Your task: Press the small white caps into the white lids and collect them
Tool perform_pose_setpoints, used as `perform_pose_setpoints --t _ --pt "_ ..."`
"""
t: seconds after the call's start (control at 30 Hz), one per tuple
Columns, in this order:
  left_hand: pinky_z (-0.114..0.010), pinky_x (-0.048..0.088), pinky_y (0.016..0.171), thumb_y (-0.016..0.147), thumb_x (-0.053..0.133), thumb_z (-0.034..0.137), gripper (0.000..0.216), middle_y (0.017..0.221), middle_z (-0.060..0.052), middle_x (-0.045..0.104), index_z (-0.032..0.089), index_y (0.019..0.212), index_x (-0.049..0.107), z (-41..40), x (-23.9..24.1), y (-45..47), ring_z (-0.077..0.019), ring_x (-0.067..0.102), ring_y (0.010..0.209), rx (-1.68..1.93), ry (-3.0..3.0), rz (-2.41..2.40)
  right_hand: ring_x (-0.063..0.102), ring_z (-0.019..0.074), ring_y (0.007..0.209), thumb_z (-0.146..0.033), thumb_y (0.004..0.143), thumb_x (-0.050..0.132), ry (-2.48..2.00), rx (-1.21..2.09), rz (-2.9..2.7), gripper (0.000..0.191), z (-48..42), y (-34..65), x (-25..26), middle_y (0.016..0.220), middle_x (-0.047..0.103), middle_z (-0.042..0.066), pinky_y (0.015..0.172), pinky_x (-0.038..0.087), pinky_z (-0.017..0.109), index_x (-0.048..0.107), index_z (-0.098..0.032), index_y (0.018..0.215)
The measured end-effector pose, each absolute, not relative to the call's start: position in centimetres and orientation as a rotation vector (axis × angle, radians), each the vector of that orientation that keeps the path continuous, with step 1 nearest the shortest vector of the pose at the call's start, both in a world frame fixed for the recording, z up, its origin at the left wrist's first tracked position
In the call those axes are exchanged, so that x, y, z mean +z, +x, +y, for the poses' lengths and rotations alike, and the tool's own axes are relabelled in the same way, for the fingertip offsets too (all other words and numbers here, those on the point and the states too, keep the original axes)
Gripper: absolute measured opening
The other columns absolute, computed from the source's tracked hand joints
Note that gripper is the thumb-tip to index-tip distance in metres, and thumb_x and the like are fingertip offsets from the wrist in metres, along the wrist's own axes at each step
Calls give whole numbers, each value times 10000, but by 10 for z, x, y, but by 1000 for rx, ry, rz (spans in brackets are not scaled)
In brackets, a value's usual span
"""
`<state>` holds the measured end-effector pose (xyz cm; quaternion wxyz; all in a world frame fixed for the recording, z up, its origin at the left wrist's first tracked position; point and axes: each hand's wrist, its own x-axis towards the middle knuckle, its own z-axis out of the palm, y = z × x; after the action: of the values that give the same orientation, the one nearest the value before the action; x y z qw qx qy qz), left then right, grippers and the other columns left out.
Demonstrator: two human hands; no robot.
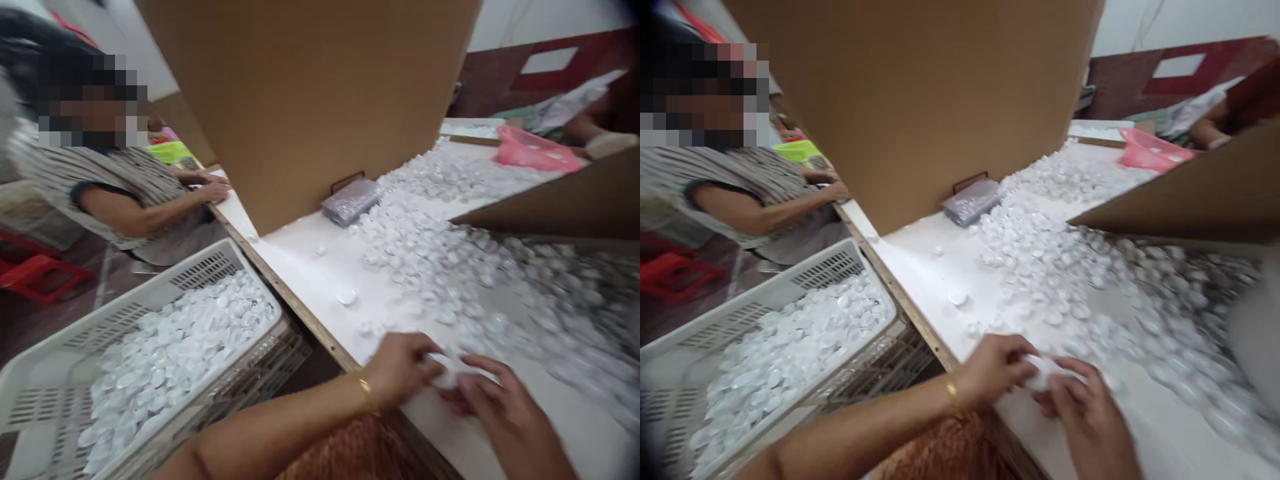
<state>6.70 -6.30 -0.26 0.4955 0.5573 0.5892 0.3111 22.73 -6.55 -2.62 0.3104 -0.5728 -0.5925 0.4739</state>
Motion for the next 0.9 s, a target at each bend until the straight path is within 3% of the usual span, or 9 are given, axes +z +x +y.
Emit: perform_pose_setpoints --t 0.1,0.33,0.5,0.9 --pt "-181 388 467 729 540 221 188 598 24 563 135 869 631 -68 4 21 -77 495 492 776 1118 1583 659 185 757 -402 837 471 -1350 1328 -1799 261 -65 203 -13 881 677 60 680 544 296 557 -200 977" --pt "-172 336 404 690 601 318 228 514 52 502 128 816 605 -61 11 -54 -59 421 413 936 1076 1926 575 180 930 -137 861 428 -1039 604 -2374 254 -68 169 -9 1013 635 55 821 466 329 598 -187 1043" --pt "-172 335 385 697 576 294 213 493 66 487 143 847 582 -58 5 -29 -64 420 395 800 1090 1790 556 189 909 -101 834 474 -970 268 -2468 270 -64 159 -12 1029 639 76 798 436 326 598 -141 1071" --pt "-159 361 362 723 539 158 73 443 86 487 165 791 513 -48 1 -19 -61 446 336 569 1031 1703 535 219 915 -78 815 461 -807 33 -2548 302 -52 142 -26 1054 646 78 758 378 363 606 -122 1077"
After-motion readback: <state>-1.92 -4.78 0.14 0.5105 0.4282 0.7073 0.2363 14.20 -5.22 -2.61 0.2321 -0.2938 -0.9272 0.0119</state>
